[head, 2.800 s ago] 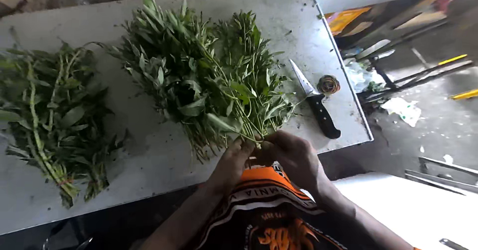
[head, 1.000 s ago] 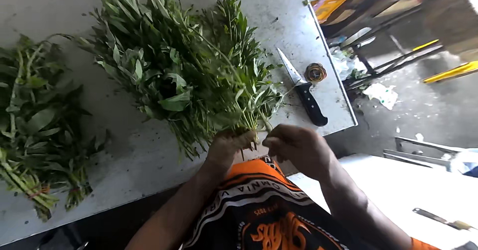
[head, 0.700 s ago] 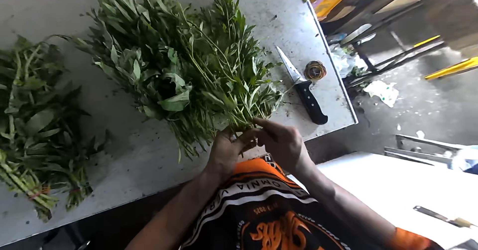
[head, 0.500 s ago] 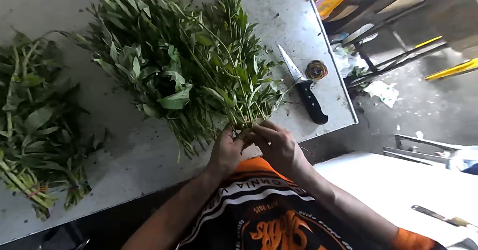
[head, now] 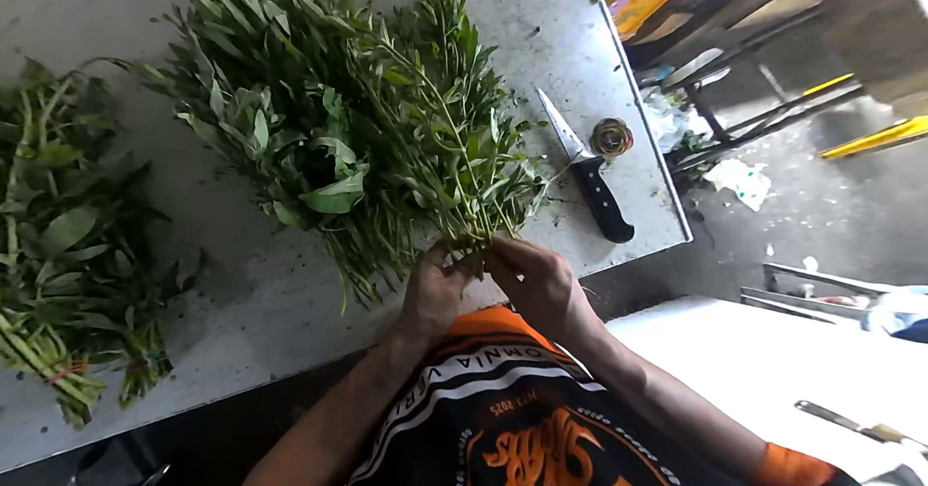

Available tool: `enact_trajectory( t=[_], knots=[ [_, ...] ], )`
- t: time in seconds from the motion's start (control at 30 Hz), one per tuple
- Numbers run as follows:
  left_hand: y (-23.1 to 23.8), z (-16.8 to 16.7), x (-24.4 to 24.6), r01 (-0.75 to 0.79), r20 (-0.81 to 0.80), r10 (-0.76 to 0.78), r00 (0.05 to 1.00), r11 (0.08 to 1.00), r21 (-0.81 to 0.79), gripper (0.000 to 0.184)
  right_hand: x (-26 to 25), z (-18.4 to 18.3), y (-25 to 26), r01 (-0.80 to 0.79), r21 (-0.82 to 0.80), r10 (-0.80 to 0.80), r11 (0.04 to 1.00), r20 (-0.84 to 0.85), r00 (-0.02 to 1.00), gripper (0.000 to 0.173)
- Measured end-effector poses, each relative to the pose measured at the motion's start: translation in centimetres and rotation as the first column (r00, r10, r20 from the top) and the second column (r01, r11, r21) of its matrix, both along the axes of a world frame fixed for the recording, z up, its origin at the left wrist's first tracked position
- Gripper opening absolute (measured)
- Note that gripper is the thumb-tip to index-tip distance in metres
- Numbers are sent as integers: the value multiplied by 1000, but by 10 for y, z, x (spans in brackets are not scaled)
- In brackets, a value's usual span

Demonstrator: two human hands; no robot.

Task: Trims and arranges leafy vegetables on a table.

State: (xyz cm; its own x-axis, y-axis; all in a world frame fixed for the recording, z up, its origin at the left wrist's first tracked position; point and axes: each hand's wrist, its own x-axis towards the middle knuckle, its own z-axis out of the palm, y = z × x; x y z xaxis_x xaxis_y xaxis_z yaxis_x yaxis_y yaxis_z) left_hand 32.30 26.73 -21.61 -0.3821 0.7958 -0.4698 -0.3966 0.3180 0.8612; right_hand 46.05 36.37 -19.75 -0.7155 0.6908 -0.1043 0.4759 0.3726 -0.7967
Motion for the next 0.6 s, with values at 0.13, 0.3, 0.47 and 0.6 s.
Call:
enact_trajectory(
  t=[0.13,0.3,0.47,0.6],
  knots=[
    [1,0,1,13,-37,-15,999,999,-39,47,-1,-2,0,-2,34,1,999,38,999,29],
    [3,2,2,6,185,-19,982,997,71,35,-4,-5,-3,-25,44,22,999,59,998,31],
    [3,10,0,-26,269,4,963,997,76,32,-7,-6,-4,-20,27,19,999,42,999,31],
    [5,10,-4,-27,285,10,959,998,56,29,-7,-2,-4,-4,-12,5,1000,33,999,25]
  ],
)
